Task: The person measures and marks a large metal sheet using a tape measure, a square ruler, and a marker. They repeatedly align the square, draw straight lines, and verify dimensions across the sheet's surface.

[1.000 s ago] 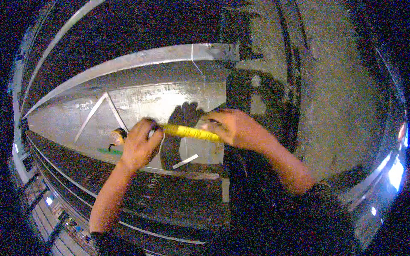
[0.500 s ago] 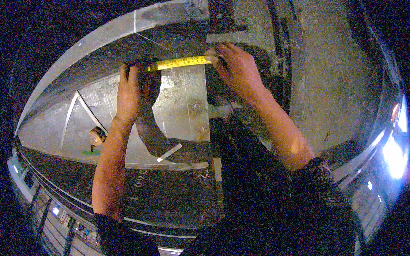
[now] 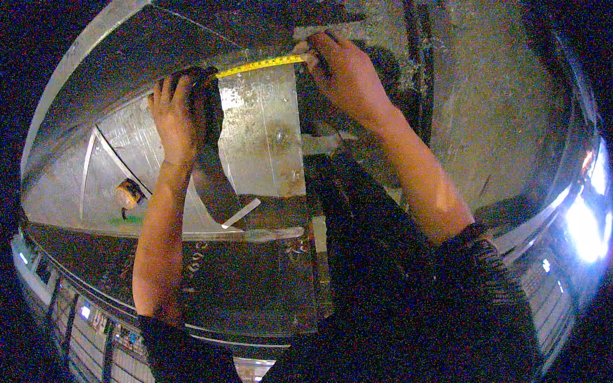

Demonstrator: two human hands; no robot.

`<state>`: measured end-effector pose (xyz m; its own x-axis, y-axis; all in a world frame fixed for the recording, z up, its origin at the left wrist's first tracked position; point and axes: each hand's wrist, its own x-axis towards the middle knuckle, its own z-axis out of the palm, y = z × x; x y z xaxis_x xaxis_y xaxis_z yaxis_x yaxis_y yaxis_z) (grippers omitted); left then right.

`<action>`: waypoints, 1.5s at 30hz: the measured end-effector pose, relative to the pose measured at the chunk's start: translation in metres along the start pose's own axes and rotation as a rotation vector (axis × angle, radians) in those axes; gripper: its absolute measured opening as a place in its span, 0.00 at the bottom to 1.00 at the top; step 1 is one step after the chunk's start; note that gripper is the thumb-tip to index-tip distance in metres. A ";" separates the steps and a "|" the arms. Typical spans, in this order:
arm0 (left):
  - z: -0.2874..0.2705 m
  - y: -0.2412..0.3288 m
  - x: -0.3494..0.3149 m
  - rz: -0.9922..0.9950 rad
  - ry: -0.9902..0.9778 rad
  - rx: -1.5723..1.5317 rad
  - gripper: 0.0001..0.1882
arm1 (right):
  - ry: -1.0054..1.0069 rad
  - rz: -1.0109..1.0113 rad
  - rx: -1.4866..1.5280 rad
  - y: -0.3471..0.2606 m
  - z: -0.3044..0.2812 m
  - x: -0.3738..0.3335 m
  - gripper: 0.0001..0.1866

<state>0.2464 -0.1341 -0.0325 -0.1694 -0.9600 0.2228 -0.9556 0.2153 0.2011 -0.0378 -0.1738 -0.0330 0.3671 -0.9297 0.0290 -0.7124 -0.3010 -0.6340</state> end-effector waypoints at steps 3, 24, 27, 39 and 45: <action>0.001 0.002 -0.002 -0.048 -0.061 0.002 0.18 | 0.026 -0.017 0.051 0.002 0.003 0.001 0.16; 0.006 -0.007 0.003 0.046 0.083 -0.074 0.14 | 0.012 0.046 0.103 0.011 0.011 0.002 0.13; 0.007 -0.008 0.004 0.054 0.094 -0.089 0.13 | 0.031 0.026 0.101 0.014 0.013 0.001 0.13; 0.004 -0.008 0.011 0.063 0.109 -0.139 0.10 | -0.034 0.101 0.178 0.009 0.007 0.002 0.16; 0.006 -0.012 0.011 0.067 0.088 -0.157 0.11 | -0.024 0.081 0.205 0.009 0.007 0.002 0.14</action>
<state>0.2543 -0.1482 -0.0377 -0.2035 -0.9246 0.3221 -0.8924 0.3104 0.3274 -0.0390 -0.1765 -0.0444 0.3299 -0.9429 -0.0454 -0.6041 -0.1739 -0.7777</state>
